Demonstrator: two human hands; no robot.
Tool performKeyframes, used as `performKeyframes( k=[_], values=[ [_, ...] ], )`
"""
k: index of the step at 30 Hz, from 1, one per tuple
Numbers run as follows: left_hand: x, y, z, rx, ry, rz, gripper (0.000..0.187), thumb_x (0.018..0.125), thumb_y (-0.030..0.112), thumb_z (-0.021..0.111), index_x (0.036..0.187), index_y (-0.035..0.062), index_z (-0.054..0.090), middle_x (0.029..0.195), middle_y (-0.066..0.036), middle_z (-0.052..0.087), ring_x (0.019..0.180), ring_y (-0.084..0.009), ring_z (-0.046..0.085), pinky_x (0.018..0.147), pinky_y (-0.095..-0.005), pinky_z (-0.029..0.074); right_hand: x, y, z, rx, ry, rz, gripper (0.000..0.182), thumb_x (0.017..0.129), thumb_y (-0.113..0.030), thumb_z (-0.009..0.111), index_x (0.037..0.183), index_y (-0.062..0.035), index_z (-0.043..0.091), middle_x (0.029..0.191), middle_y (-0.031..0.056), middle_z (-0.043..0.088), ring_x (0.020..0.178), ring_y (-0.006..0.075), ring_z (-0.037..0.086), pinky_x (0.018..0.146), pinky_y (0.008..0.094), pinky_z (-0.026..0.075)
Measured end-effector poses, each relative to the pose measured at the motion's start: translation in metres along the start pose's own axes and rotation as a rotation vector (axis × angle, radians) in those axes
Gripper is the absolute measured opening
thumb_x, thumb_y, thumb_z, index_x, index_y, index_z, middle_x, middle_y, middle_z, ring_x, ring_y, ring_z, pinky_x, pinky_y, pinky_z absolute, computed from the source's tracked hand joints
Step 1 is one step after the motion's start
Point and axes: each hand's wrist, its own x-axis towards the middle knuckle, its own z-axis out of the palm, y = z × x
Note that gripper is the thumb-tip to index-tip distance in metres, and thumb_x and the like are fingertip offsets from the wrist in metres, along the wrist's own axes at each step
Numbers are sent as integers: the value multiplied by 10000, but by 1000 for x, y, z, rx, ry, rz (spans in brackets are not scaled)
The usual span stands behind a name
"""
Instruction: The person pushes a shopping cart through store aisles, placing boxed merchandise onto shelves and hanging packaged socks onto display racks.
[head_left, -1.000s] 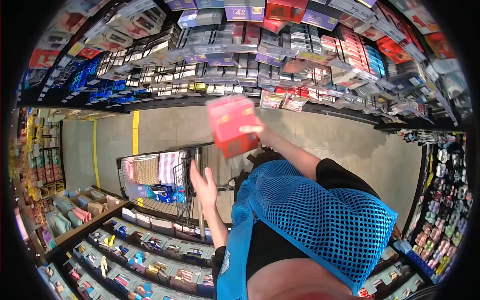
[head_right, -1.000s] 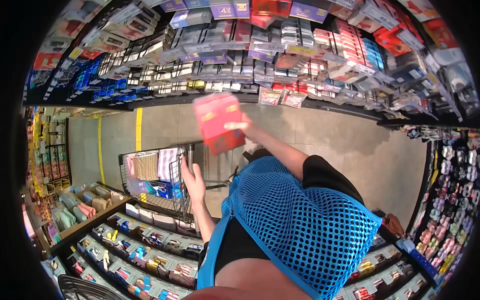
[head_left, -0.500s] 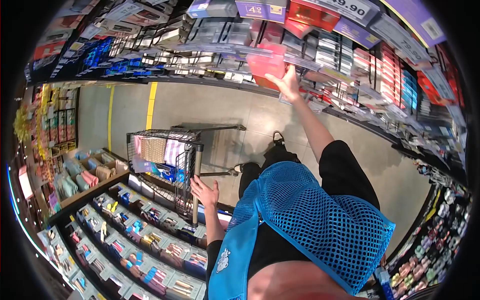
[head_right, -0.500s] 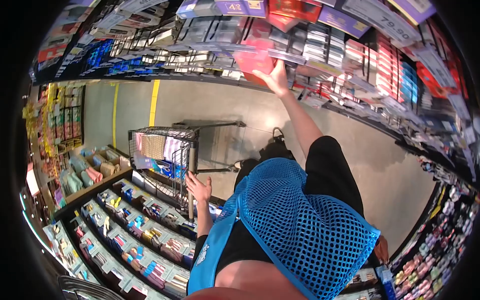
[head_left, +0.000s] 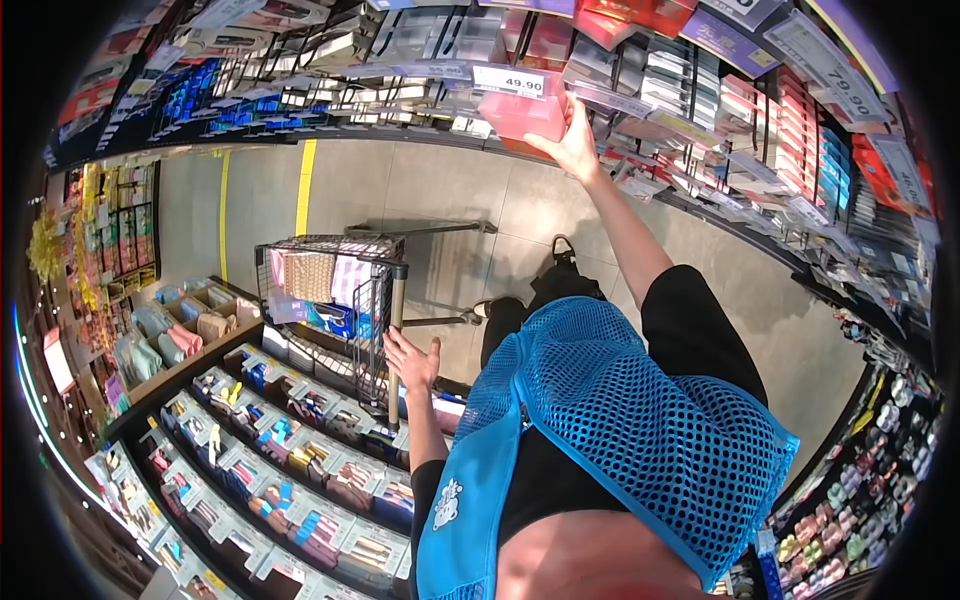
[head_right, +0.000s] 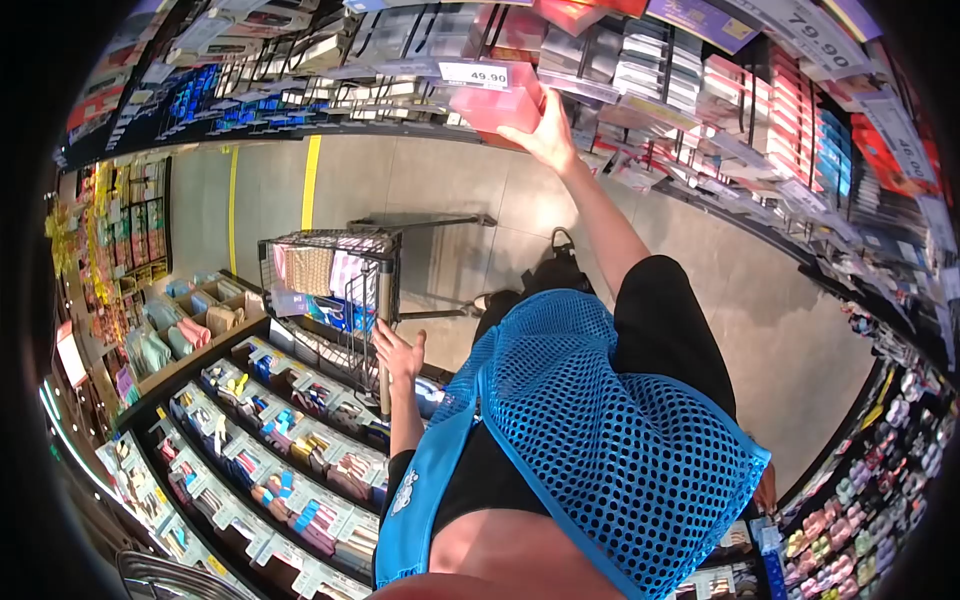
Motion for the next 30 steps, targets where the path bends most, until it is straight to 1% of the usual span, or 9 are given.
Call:
performKeyframes(
  k=[3, 5, 8, 15, 17, 18, 21, 26, 30],
  values=[
    [1, 7, -5, -28, -18, -7, 1034, 735, 524, 626, 1454, 72, 35, 1480, -237, 83, 1354, -426, 131, 1074, -569, 165, 3, -7, 0, 2, 40, -2, 912, 602, -280, 859, 1267, 47, 328, 1104, 139, 535, 992, 203, 558, 868, 320, 465],
    [3, 3, -2, -8, -22, -11, 1043, 729, 529, 629, 1454, 71, 35, 1479, -238, 83, 1354, -427, 129, 1074, -570, 169, 4, -15, -2, -27, 41, 5, 837, 606, -285, 858, 1207, 47, 378, 1068, 141, 554, 956, 203, 574, 843, 325, 475],
    [1, 6, -3, 4, -15, 3, 1045, 729, 525, 634, 1453, 72, 32, 1475, -242, 89, 1353, -427, 132, 1075, -565, 171, 8, -23, -3, 6, 130, 18, 773, 580, -297, 865, 1117, 67, 444, 1035, 188, 574, 926, 253, 594, 812, 358, 488],
    [1, 6, -5, -6, -36, -18, 1036, 734, 513, 634, 1454, 81, 28, 1475, -241, 104, 1356, -416, 131, 1085, -550, 158, 20, -2, -1, -29, 32, 80, 783, 595, -315, 851, 1145, 60, 439, 1057, 194, 570, 954, 281, 588, 832, 378, 482],
    [2, 5, -4, -3, -28, -13, 1035, 731, 513, 636, 1454, 79, 35, 1472, -240, 116, 1353, -416, 137, 1083, -553, 159, 20, -9, 1, 30, 49, -82, 799, 593, -324, 851, 1167, 46, 437, 1070, 186, 569, 978, 279, 582, 851, 381, 476],
    [1, 5, -5, -2, -17, -3, 1042, 727, 517, 641, 1454, 78, 35, 1470, -247, 116, 1350, -417, 146, 1076, -560, 168, 17, -11, 3, 30, 51, -83, 799, 593, -324, 851, 1167, 46, 437, 1070, 186, 569, 978, 279, 582, 851, 381, 476],
    [1, 5, -5, 5, -17, 16, 1054, 723, 524, 645, 1453, 74, 33, 1467, -252, 121, 1347, -413, 158, 1069, -561, 186, 10, -11, 6, 64, 97, -25, 798, 597, -324, 847, 1178, 36, 434, 1091, 184, 566, 1002, 278, 578, 866, 379, 471],
    [1, 5, -6, -12, -2, 32, 1027, 727, 500, 645, 1451, 71, 54, 1461, -244, 148, 1347, -412, 156, 1076, -547, 179, 20, -9, 1, 10, 24, 6, 789, 602, -317, 842, 1179, 33, 435, 1104, 189, 573, 1017, 272, 581, 871, 377, 470],
    [0, 5, -8, -29, 7, 35, 1027, 723, 490, 652, 1452, 77, 57, 1454, -245, 160, 1338, -413, 173, 1074, -546, 182, 27, -4, 1, 45, 31, 20, 785, 601, -316, 842, 1174, 36, 438, 1090, 188, 584, 1000, 274, 591, 864, 377, 474]
  ],
)
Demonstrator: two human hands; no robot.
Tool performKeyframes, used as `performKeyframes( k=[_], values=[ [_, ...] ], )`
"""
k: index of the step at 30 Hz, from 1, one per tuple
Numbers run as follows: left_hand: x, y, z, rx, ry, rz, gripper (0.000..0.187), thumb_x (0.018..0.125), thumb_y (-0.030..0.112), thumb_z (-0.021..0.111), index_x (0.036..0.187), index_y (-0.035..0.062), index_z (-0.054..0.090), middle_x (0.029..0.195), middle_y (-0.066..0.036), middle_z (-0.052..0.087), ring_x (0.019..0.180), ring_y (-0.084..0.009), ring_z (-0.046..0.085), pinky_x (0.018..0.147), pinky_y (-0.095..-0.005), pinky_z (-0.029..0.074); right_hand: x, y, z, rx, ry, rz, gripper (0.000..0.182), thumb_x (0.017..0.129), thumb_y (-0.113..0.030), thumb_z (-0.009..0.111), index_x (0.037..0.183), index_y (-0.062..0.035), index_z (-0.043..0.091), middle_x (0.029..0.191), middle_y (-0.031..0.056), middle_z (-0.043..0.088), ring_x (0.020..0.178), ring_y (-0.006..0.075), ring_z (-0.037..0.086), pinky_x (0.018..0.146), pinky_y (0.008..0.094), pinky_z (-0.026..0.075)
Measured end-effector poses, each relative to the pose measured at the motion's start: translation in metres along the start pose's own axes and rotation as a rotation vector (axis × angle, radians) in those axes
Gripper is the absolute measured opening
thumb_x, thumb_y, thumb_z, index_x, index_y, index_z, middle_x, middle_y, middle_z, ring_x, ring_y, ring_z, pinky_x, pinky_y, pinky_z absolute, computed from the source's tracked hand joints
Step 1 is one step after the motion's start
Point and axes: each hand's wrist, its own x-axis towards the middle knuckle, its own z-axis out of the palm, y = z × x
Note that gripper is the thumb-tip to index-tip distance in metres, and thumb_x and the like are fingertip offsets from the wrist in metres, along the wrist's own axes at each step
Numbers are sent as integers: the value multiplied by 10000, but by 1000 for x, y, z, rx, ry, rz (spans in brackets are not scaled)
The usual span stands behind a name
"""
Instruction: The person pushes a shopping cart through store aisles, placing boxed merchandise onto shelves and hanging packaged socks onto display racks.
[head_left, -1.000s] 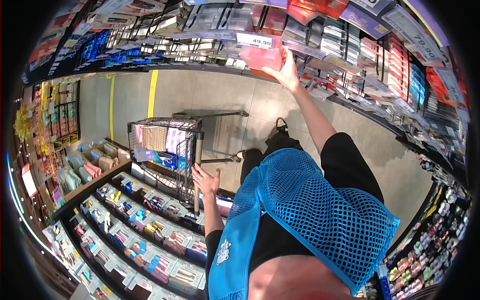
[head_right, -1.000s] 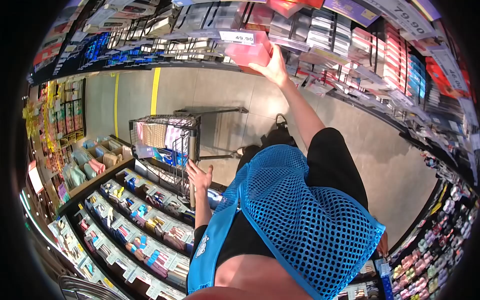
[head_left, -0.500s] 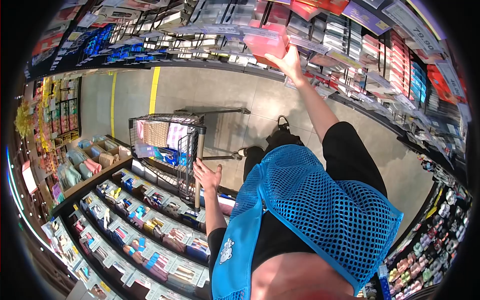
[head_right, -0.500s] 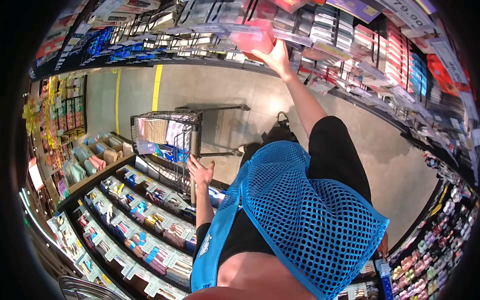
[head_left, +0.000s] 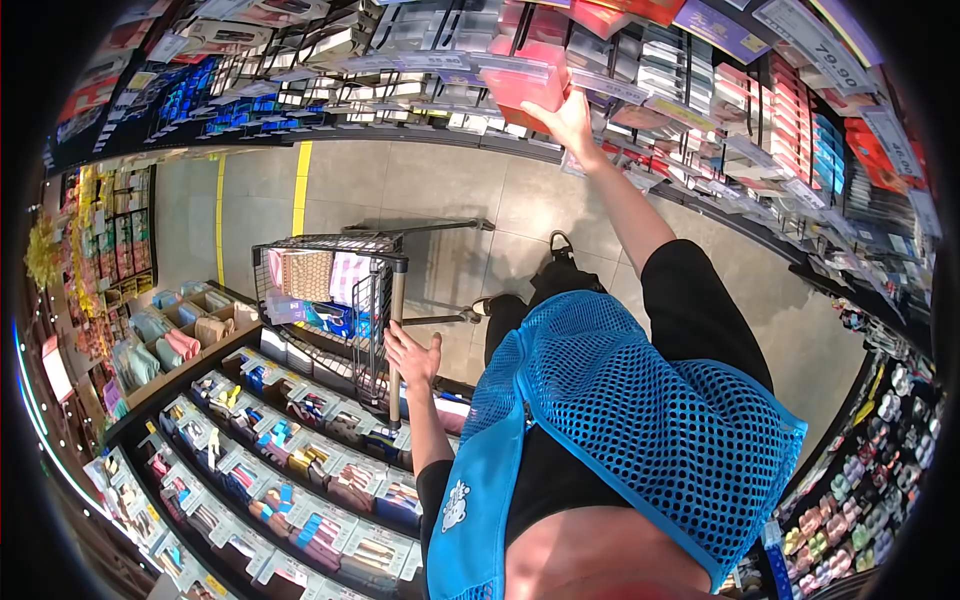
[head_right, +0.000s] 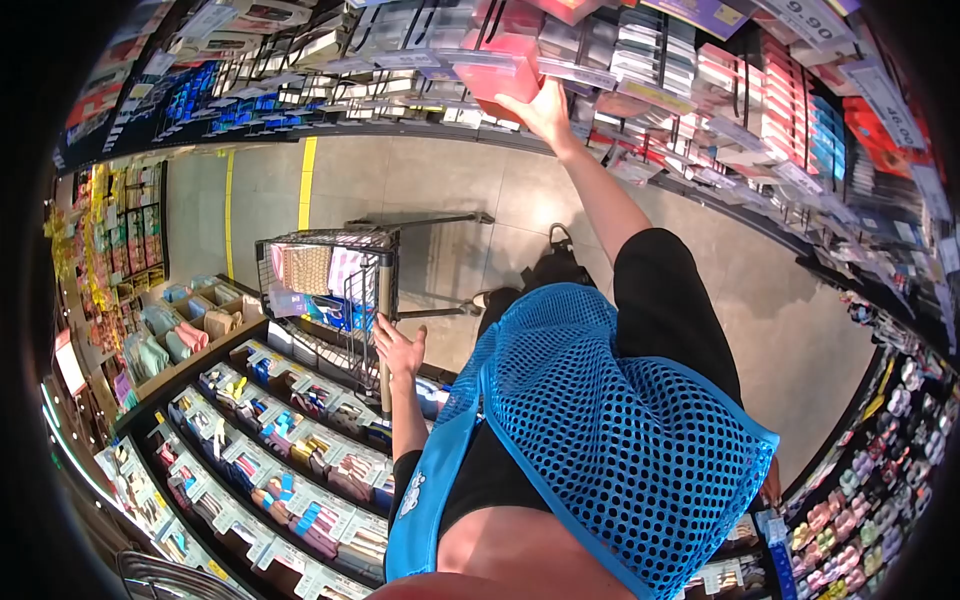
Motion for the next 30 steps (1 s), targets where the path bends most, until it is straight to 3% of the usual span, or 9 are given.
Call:
performKeyframes(
  k=[2, 6, 9, 12, 17, 20, 22, 25, 30],
  values=[
    [1, -1, 1, -2, 5, 5, 1028, 723, 487, 654, 1452, 78, 56, 1453, -245, 163, 1336, -414, 176, 1073, -547, 183, 4, 0, -4, -107, -47, 76, 573, 655, -228, 803, 1100, 9, 530, 998, 136, 651, 905, 215, 630, 817, 338, 484],
    [1, -5, 5, 7, 18, 20, 1033, 719, 488, 660, 1453, 81, 57, 1451, -244, 168, 1335, -415, 179, 1071, -549, 187, -5, -14, -6, -69, -33, 97, 572, 652, -223, 807, 1095, 21, 540, 984, 132, 645, 910, 211, 624, 821, 336, 483],
    [1, -6, 6, -2, 35, 33, 1032, 718, 496, 661, 1453, 80, 66, 1451, -242, 169, 1333, -418, 183, 1068, -555, 193, -15, -4, -1, -38, 7, 28, 685, 640, -214, 825, 1178, 25, 475, 1049, 141, 612, 954, 207, 605, 843, 332, 481],
    [1, -8, 7, -21, 42, 49, 1022, 722, 500, 657, 1452, 78, 79, 1450, -244, 172, 1331, -421, 185, 1062, -564, 198, -21, 5, 1, 12, -48, -40, 950, 619, -204, 851, 1327, 13, 257, 1185, 165, 522, 1057, 212, 548, 906, 346, 464],
    [1, -9, 8, -32, 57, 65, 1013, 723, 503, 655, 1451, 75, 95, 1446, -246, 182, 1330, -424, 187, 1057, -568, 205, -33, -17, 3, 53, 8, -15, 985, 611, -237, 856, 1335, 45, 250, 1148, 161, 534, 1046, 218, 553, 901, 341, 464],
    [2, -12, 9, 3, 60, 66, 999, 741, 542, 628, 1449, 70, 105, 1447, -245, 182, 1328, -420, 196, 1059, -558, 210, -31, -19, 4, -104, 56, -28, 993, 607, -276, 857, 1324, 64, 259, 1135, 169, 542, 1018, 221, 567, 884, 333, 468],
    [1, -13, 10, -3, 78, 84, 977, 770, 605, 569, 1447, 64, 116, 1447, -248, 181, 1327, -419, 204, 1061, -549, 213, -26, -18, 4, -20, 91, -13, 834, 598, -285, 858, 1188, 64, 383, 1083, 172, 553, 989, 252, 573, 861, 352, 474],
    [1, -12, 6, -11, 52, 95, 967, 799, 667, 479, 1451, 63, 97, 1446, -284, 160, 1310, -442, 229, 1067, -531, 200, -21, -19, 0, -34, 90, 5, 754, 600, -292, 855, 1112, 53, 422, 1057, 177, 562, 969, 253, 581, 835, 356, 479],
    [-2, -8, 2, 3, 45, 100, 970, 803, 661, 480, 1447, 45, 98, 1439, -294, 164, 1299, -463, 233, 1069, -530, 197, -17, 1, 5, -27, 99, 38, 751, 597, -336, 850, 1095, 45, 436, 1054, 184, 565, 964, 259, 584, 833, 363, 479]
  ],
)
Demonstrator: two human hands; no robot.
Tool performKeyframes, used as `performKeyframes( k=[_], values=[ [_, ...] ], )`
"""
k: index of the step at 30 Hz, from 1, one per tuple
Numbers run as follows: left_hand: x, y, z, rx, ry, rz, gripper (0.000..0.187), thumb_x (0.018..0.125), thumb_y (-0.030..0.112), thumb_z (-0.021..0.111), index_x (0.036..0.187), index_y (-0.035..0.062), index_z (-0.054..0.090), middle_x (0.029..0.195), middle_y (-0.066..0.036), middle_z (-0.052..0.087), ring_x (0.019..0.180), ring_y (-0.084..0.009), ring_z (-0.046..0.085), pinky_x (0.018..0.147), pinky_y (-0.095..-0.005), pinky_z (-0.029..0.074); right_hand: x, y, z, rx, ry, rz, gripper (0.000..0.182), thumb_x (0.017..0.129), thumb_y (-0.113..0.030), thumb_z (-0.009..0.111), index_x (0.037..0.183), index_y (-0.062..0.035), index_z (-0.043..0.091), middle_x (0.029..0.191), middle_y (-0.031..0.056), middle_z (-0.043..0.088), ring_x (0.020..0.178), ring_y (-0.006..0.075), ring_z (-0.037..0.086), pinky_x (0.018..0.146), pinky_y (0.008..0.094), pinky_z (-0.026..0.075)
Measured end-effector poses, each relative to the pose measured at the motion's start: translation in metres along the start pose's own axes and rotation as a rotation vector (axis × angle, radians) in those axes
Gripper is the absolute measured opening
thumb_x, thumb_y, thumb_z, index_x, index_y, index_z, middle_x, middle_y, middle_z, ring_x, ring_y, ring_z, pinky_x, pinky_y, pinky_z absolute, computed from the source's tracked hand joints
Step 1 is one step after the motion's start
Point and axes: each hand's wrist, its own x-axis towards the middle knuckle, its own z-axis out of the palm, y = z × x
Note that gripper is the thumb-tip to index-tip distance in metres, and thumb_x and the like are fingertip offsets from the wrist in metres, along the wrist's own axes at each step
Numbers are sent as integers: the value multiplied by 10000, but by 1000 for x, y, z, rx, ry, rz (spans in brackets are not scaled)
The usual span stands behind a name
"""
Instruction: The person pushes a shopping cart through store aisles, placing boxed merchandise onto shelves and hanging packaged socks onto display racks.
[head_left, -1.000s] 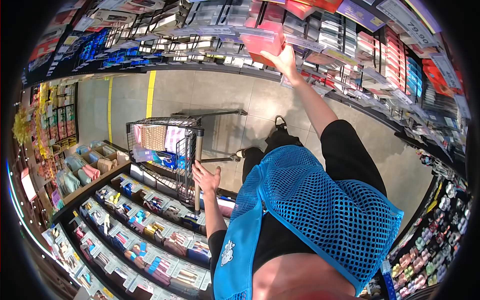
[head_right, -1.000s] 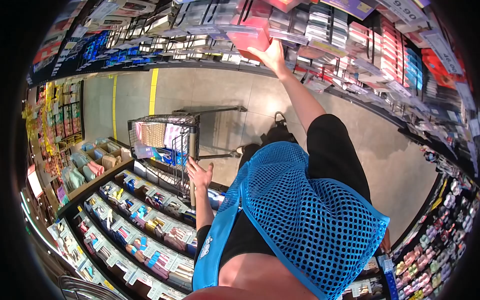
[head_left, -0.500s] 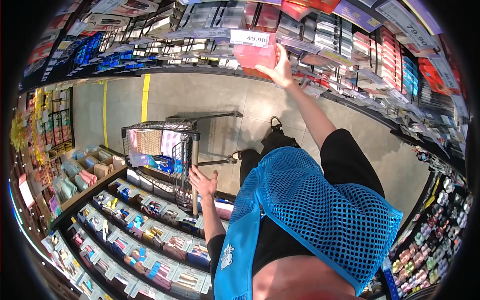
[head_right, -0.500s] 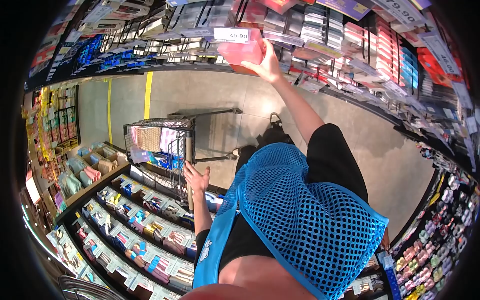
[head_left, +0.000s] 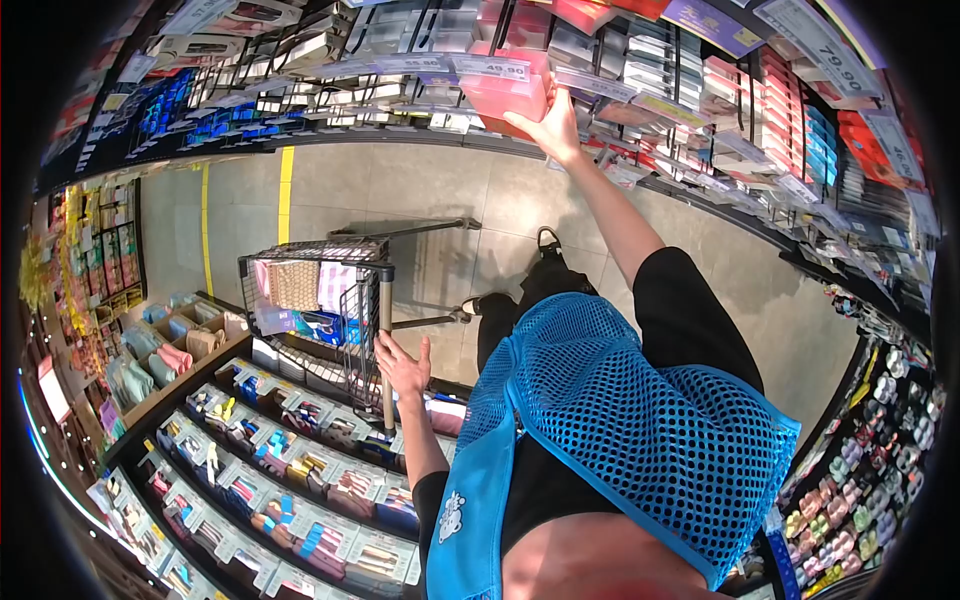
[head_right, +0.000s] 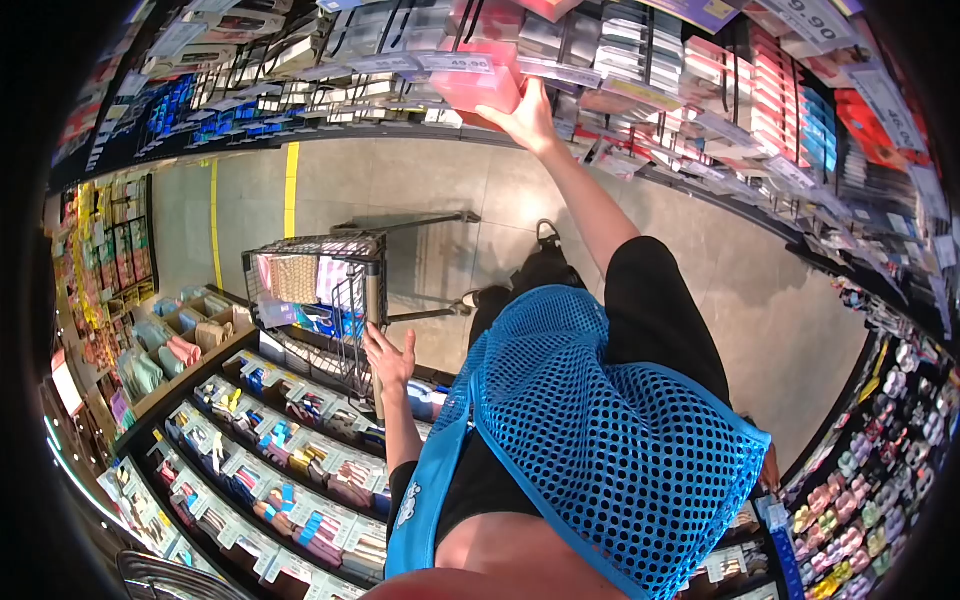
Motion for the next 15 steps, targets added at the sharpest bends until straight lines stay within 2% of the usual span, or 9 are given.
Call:
performKeyframes(
  k=[5, 10, 15],
  values=[
    [1, -2, 2, 21, 32, 27, 969, 804, 659, 480, 1442, 28, 112, 1428, -301, 180, 1284, -484, 238, 1068, -526, 203, 0, 9, 0, -34, -2, 36, 772, 584, -373, 851, 1091, 45, 446, 1062, 186, 565, 965, 270, 586, 836, 371, 480],
    [0, 0, 2, 20, 49, 20, 964, 801, 656, 488, 1440, 30, 127, 1423, -302, 193, 1275, -490, 249, 1062, -527, 217, -4, 2, -4, -91, 19, -96, 804, 567, -374, 860, 1123, 36, 449, 1078, 192, 563, 987, 283, 583, 839, 381, 481],
    [1, 0, 5, 24, 55, 9, 956, 804, 647, 492, 1445, 43, 120, 1428, -294, 190, 1277, -495, 249, 1064, -527, 218, -3, 4, -7, -72, -12, -107, 788, 576, -353, 860, 1128, 34, 452, 1069, 192, 566, 975, 291, 587, 830, 385, 485]
  ],
)
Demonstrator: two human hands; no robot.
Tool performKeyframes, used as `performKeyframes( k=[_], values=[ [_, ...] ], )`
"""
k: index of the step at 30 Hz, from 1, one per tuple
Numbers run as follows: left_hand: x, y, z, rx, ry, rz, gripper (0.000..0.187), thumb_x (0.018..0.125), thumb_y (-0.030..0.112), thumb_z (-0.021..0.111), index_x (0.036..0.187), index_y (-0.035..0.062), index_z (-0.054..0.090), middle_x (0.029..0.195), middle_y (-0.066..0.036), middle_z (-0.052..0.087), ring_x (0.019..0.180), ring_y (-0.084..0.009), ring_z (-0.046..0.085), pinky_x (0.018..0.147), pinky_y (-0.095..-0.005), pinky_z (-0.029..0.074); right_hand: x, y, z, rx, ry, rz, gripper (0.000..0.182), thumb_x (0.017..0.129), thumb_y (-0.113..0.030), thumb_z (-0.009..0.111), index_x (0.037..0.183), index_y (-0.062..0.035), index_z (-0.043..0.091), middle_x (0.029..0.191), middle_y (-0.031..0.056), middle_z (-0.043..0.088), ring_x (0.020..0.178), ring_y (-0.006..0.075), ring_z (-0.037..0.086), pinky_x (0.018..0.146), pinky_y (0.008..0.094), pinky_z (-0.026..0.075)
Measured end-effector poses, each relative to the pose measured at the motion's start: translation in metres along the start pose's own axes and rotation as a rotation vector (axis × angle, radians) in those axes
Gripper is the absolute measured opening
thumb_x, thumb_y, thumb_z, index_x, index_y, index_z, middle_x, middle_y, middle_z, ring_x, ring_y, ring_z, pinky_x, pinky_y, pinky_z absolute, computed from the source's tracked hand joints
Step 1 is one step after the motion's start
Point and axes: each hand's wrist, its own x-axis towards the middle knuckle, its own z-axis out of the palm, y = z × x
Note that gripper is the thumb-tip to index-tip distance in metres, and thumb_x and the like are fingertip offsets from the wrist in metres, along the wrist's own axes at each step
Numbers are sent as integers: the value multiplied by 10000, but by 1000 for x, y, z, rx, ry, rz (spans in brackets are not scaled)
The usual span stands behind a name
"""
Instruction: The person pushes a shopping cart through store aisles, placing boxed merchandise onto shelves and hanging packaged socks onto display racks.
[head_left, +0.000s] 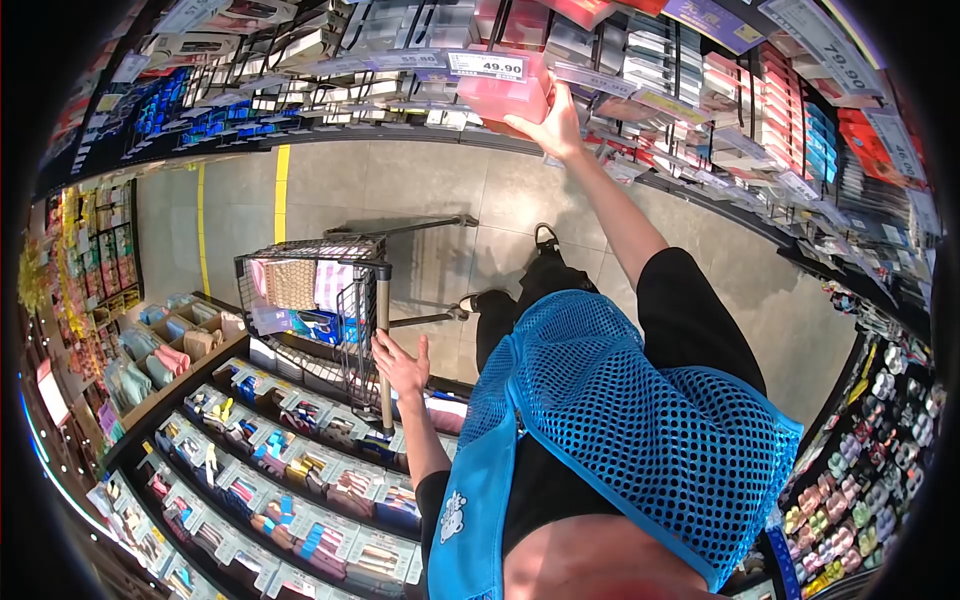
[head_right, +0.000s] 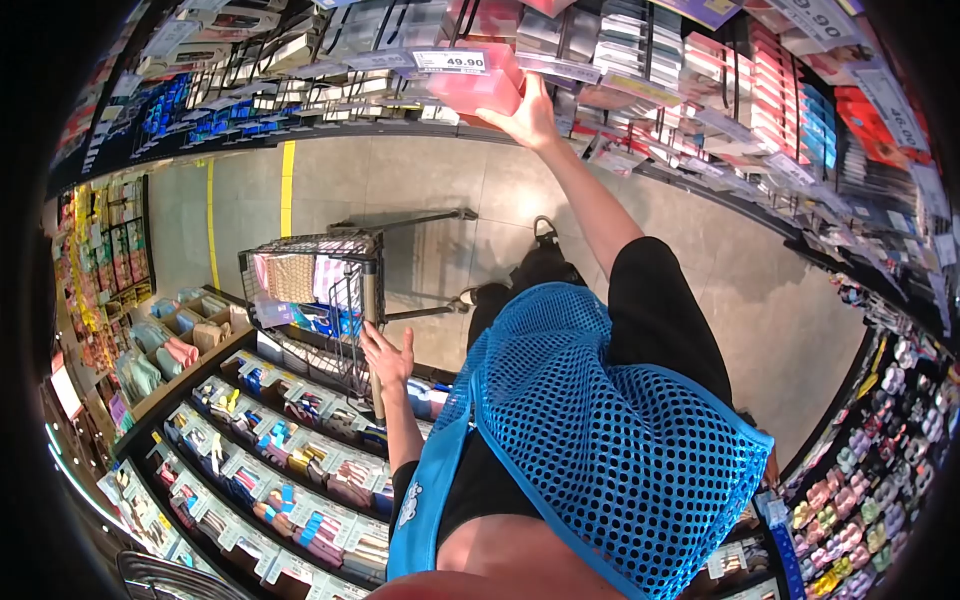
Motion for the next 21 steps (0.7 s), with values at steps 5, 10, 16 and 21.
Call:
performKeyframes(
  k=[5, 10, 16, 21],
  values=[
    [-1, -6, -2, -27, -25, 13, 956, 807, 632, 500, 1450, 52, 96, 1434, -290, 187, 1291, -479, 243, 1071, -522, 211, 2, 5, 2, -16, -59, 19, 814, 631, -238, 849, 1214, 57, 365, 1098, 163, 556, 997, 208, 577, 864, 324, 483],
    [0, -3, -6, -35, -30, 22, 962, 805, 627, 508, 1451, 50, 87, 1430, -305, 179, 1306, -461, 225, 1075, -514, 207, 3, -7, 2, -56, -43, 64, 752, 650, -197, 838, 1186, 57, 376, 1055, 155, 570, 948, 198, 593, 842, 314, 489],
    [-1, -4, -4, -48, -4, 26, 924, 814, 600, 519, 1454, 75, 108, 1446, -254, 189, 1319, -433, 219, 1061, -536, 224, 9, 11, 9, 9, -7, 9, 732, 640, -210, 841, 1173, 26, 398, 1027, 131, 588, 914, 191, 606, 823, 313, 496],
    [0, -1, -5, -64, -9, 31, 915, 819, 597, 514, 1452, 69, 115, 1444, -261, 187, 1314, -442, 222, 1057, -541, 226, 27, 13, 12, 41, -50, 85, 719, 648, -203, 825, 1194, -19, 396, 1053, 137, 607, 962, 181, 607, 851, 315, 488]
  ],
)
